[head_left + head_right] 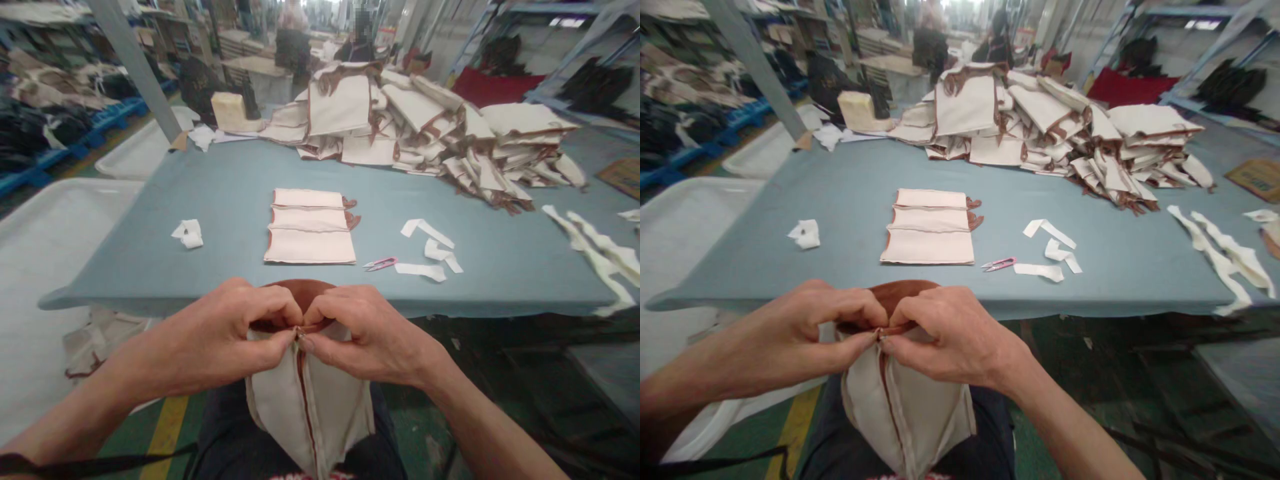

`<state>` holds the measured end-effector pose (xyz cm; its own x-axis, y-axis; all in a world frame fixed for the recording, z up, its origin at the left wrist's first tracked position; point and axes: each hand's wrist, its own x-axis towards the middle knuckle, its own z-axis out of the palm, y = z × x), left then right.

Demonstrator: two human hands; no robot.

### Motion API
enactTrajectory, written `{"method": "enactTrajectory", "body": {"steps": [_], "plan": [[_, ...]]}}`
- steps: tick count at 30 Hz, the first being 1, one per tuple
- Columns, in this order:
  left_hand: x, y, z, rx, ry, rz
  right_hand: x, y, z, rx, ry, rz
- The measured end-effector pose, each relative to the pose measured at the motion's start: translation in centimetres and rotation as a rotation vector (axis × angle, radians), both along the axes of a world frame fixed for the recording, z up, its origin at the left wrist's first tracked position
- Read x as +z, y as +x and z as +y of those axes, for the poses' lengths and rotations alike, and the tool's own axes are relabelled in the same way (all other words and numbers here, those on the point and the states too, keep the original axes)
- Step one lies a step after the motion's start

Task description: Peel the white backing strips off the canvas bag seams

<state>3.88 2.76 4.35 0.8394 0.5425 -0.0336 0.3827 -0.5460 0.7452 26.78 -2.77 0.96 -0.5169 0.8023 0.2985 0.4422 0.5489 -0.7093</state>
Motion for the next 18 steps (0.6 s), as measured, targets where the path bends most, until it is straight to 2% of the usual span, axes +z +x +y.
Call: {"method": "enactTrajectory", "body": {"steps": [6, 10, 14, 18], "plan": [[0.0, -0.4, -0.1, -0.035, 0.203, 0.109, -0.2, -0.9, 0.3, 0.000, -0.011, 0.011], [0.0, -0.2, 0.2, -0.095, 0.177, 0.126, 0.0, -0.8, 0.2, -0.012, -0.029, -0.052], [-0.2, 0.1, 0.1, -0.115, 0.190, 0.048, -0.1, -0.7, 0.1, -0.060, -0.112, -0.045], [-1.7, 0.2, -0.5, -0.114, 0.392, -0.051, 0.2, -0.8, -0.1, -0.121, -0.156, -0.024]]}}
